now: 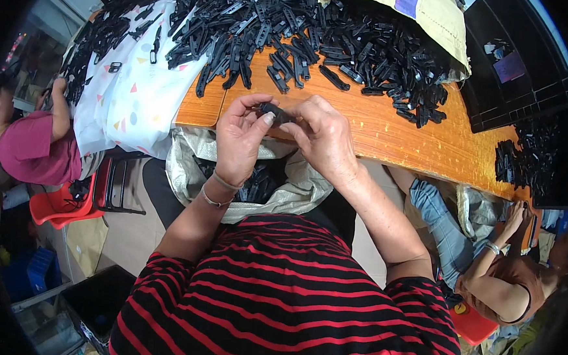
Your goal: Picking up black plastic parts from a pile, inspecting them, and placing them into a large bag.
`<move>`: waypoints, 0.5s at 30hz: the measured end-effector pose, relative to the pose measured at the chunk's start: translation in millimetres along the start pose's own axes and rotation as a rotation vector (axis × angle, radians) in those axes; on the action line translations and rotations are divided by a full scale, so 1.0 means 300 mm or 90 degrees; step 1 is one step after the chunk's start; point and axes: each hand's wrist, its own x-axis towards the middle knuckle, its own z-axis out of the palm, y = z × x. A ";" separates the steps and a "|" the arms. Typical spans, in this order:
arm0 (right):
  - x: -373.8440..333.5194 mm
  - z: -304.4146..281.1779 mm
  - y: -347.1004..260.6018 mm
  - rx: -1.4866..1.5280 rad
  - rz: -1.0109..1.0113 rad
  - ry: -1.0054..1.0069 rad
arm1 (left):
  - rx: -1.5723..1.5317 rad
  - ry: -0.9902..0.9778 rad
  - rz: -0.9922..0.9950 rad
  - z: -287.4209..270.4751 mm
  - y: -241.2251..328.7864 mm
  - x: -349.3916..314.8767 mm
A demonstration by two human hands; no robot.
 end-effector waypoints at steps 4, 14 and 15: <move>-0.002 -0.005 -0.019 0.041 0.006 0.018 | 0.024 -0.029 0.052 0.025 0.042 -0.011; 0.022 0.015 -0.033 0.066 -0.066 0.178 | 0.454 -0.087 0.406 0.061 0.135 -0.015; 0.013 0.017 -0.030 0.122 -0.066 0.129 | 0.456 -0.097 0.433 0.065 0.139 -0.015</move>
